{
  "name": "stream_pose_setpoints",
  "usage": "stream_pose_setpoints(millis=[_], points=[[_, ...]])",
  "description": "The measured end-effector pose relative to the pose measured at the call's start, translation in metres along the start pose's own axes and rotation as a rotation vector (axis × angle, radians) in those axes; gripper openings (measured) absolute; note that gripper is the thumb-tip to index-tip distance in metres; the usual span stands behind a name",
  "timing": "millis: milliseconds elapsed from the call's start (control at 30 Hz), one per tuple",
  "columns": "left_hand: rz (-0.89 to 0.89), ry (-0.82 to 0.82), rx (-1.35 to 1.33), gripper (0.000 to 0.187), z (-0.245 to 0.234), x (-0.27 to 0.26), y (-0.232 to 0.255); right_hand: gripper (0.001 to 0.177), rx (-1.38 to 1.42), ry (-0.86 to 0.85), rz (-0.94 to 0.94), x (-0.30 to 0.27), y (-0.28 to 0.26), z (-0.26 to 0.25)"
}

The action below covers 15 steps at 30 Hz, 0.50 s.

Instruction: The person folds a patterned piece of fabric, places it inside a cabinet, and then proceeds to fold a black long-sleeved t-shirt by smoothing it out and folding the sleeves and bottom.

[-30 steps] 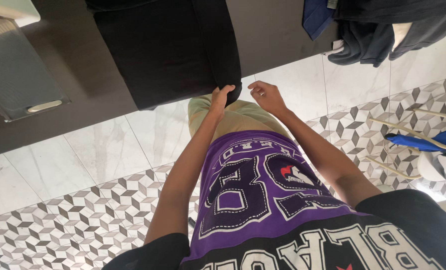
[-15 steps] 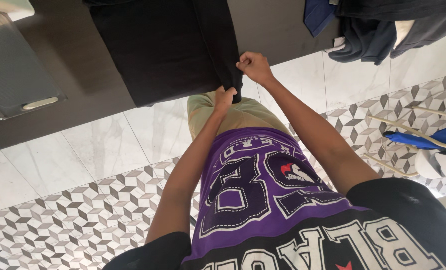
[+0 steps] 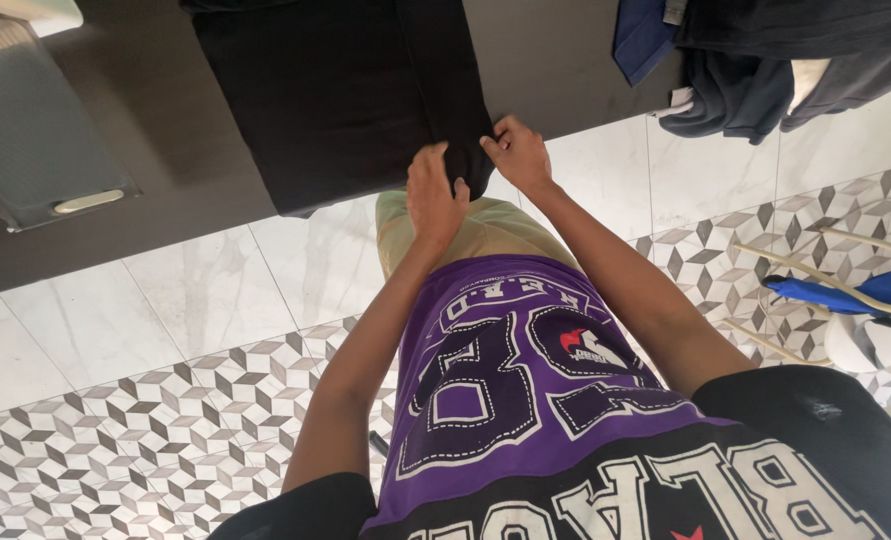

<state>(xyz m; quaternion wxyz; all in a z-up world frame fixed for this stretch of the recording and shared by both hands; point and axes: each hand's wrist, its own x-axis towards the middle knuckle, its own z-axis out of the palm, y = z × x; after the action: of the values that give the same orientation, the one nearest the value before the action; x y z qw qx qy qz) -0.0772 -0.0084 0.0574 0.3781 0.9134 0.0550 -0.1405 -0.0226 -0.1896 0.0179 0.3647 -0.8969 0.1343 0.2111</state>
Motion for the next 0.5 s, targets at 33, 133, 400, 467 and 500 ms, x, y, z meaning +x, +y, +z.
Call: stream_pose_setpoints(millis=[33, 133, 400, 467, 500], points=[[0.116, 0.008, 0.008, 0.067, -0.005, 0.003, 0.003, 0.027, -0.029, -0.007, -0.003, 0.001, 0.001, 0.002], [0.387, -0.017, 0.289, 0.071, 0.001, 0.021, -0.005, 0.028, -0.07, 0.006, -0.026, 0.003, 0.009, 0.007], [0.233, -0.029, 0.248, 0.059, -0.01, 0.01, -0.051, 0.031, -0.003, 0.071, -0.109, 0.007, 0.023, 0.012], [0.158, 0.03, 0.212, 0.056, -0.025, 0.006, -0.067, 0.029, 0.026, 0.052, -0.082, 0.011, 0.024, 0.011], [0.115, 0.055, 0.182, 0.056, -0.035, 0.001, -0.076, 0.028, 0.042, 0.04, -0.062, 0.008, 0.025, 0.012]])
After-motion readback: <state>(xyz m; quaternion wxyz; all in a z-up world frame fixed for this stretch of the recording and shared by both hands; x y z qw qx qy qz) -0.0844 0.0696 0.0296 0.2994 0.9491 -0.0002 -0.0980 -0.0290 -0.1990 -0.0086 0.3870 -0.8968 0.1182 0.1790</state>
